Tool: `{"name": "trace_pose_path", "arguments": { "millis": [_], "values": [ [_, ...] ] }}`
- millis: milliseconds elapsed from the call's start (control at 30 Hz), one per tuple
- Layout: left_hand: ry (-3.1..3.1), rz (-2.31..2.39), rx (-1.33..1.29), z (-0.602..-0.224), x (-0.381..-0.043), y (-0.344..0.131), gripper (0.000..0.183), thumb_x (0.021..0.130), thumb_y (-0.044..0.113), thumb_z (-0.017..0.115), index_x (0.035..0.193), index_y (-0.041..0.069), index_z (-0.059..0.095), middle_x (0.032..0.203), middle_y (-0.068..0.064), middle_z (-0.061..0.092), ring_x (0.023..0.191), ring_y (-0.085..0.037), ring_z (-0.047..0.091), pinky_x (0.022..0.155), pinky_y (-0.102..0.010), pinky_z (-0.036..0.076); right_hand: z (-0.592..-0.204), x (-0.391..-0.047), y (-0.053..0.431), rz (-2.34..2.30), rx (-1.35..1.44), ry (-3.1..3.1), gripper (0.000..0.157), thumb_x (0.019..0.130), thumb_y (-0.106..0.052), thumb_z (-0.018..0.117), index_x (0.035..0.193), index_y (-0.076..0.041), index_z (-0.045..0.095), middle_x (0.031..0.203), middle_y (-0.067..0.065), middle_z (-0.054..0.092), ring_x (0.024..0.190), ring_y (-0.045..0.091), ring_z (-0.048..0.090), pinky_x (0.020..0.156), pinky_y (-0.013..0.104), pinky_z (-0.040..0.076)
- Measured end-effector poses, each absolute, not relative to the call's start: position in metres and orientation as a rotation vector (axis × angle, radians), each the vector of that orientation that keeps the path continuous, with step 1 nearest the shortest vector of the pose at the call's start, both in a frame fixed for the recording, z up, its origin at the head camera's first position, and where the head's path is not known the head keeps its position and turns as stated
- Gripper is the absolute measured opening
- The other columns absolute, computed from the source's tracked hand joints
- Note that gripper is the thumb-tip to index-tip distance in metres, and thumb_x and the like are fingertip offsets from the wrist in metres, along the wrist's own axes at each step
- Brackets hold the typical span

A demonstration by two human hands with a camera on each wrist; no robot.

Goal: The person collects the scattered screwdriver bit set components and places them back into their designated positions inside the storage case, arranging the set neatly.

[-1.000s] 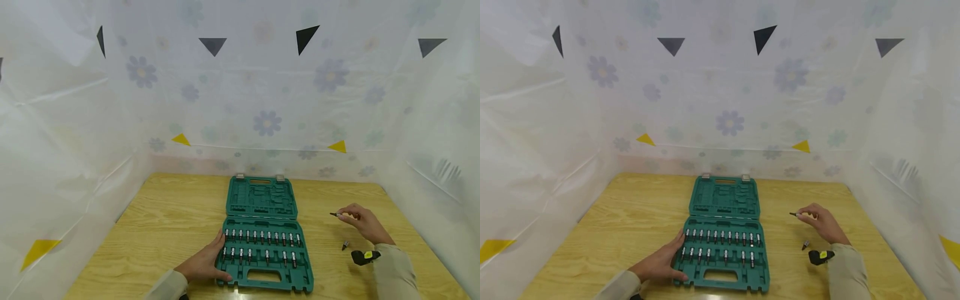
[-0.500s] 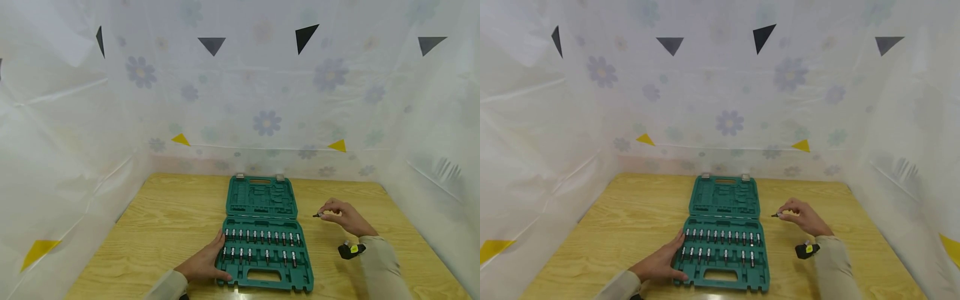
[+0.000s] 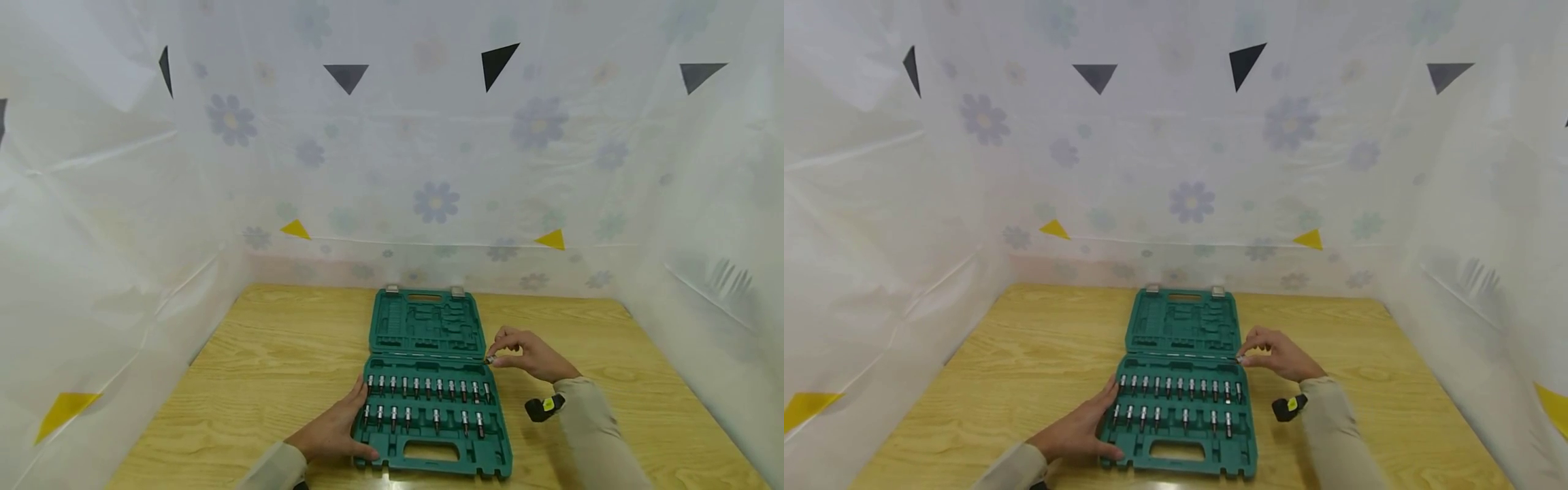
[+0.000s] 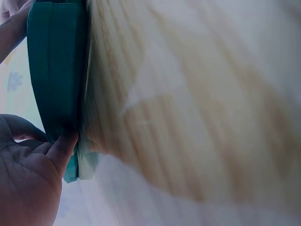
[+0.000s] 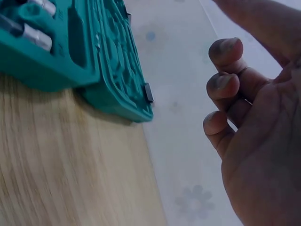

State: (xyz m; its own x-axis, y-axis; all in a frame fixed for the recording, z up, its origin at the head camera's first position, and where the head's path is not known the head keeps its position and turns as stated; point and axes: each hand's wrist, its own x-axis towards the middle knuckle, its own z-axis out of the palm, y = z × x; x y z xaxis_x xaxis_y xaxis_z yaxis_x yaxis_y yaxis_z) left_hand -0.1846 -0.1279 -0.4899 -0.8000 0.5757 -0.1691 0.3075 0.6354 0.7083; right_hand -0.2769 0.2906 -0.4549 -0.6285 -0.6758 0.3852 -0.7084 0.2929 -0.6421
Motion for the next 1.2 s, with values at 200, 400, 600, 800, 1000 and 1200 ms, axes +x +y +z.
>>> {"name": "trace_pose_path", "arguments": {
  "millis": [200, 400, 600, 800, 1000, 1200],
  "values": [
    [2.475, 0.966, 0.695, -0.489, -0.183, -0.127, 0.117, 0.078, 0.049, 0.077, 0.153, -0.004, 0.004, 0.159, -0.02, -0.007, 0.144, -0.039, 0.013, 0.11, -0.058, 0.024, -0.464, -0.281, 0.276, 1.296, 1.406, -2.476, 0.018, 0.086, 0.006, 0.066, 0.099, -0.004, 0.073, 0.083, 0.0, 0.05, 0.067, 0.013, 0.038, 0.056, 0.037, 0.029],
    [2.487, 0.962, 0.694, -0.489, -0.183, -0.128, 0.118, 0.077, 0.05, 0.078, 0.153, -0.003, 0.004, 0.159, -0.019, -0.007, 0.144, -0.039, 0.014, 0.11, -0.058, 0.024, -0.463, -0.279, 0.263, 1.302, 1.402, -2.534, 0.014, 0.088, -0.003, 0.067, 0.098, -0.01, 0.075, 0.084, 0.009, 0.048, 0.071, 0.017, 0.038, 0.057, 0.034, 0.029],
    [2.487, 0.974, 0.692, -0.489, -0.184, -0.128, 0.12, 0.076, 0.05, 0.078, 0.153, -0.003, 0.003, 0.16, -0.019, -0.007, 0.144, -0.038, 0.013, 0.11, -0.058, 0.024, -0.461, -0.277, 0.249, 1.368, 1.47, -2.562, 0.013, 0.089, -0.013, 0.068, 0.1, -0.011, 0.075, 0.084, 0.015, 0.043, 0.078, 0.028, 0.036, 0.066, 0.044, 0.031],
    [2.477, 0.979, 0.69, -0.49, -0.184, -0.128, 0.119, 0.077, 0.05, 0.078, 0.153, -0.002, 0.003, 0.16, -0.019, -0.007, 0.144, -0.038, 0.013, 0.11, -0.058, 0.024, -0.464, -0.278, 0.236, 1.359, 1.567, -2.584, 0.014, 0.089, -0.015, 0.068, 0.1, -0.01, 0.076, 0.083, 0.007, 0.037, 0.079, 0.019, 0.036, 0.066, 0.036, 0.031],
    [2.48, 0.981, 0.69, -0.49, -0.184, -0.128, 0.12, 0.076, 0.05, 0.078, 0.153, -0.002, 0.003, 0.16, -0.018, -0.007, 0.144, -0.038, 0.012, 0.11, -0.058, 0.023, -0.459, -0.276, 0.221, 1.329, 1.631, -2.607, 0.02, 0.088, -0.02, 0.069, 0.099, -0.005, 0.076, 0.082, 0.006, 0.036, 0.079, 0.017, 0.034, 0.067, 0.033, 0.029],
    [2.475, 0.992, 0.69, -0.49, -0.185, -0.128, 0.12, 0.076, 0.05, 0.078, 0.153, -0.002, 0.002, 0.159, -0.019, -0.008, 0.144, -0.037, 0.011, 0.111, -0.057, 0.022, -0.456, -0.275, 0.208, 1.354, 1.713, -2.634, 0.021, 0.087, -0.02, 0.07, 0.097, -0.003, 0.076, 0.08, 0.008, 0.038, 0.077, 0.017, 0.035, 0.067, 0.032, 0.033]
  ]
}}
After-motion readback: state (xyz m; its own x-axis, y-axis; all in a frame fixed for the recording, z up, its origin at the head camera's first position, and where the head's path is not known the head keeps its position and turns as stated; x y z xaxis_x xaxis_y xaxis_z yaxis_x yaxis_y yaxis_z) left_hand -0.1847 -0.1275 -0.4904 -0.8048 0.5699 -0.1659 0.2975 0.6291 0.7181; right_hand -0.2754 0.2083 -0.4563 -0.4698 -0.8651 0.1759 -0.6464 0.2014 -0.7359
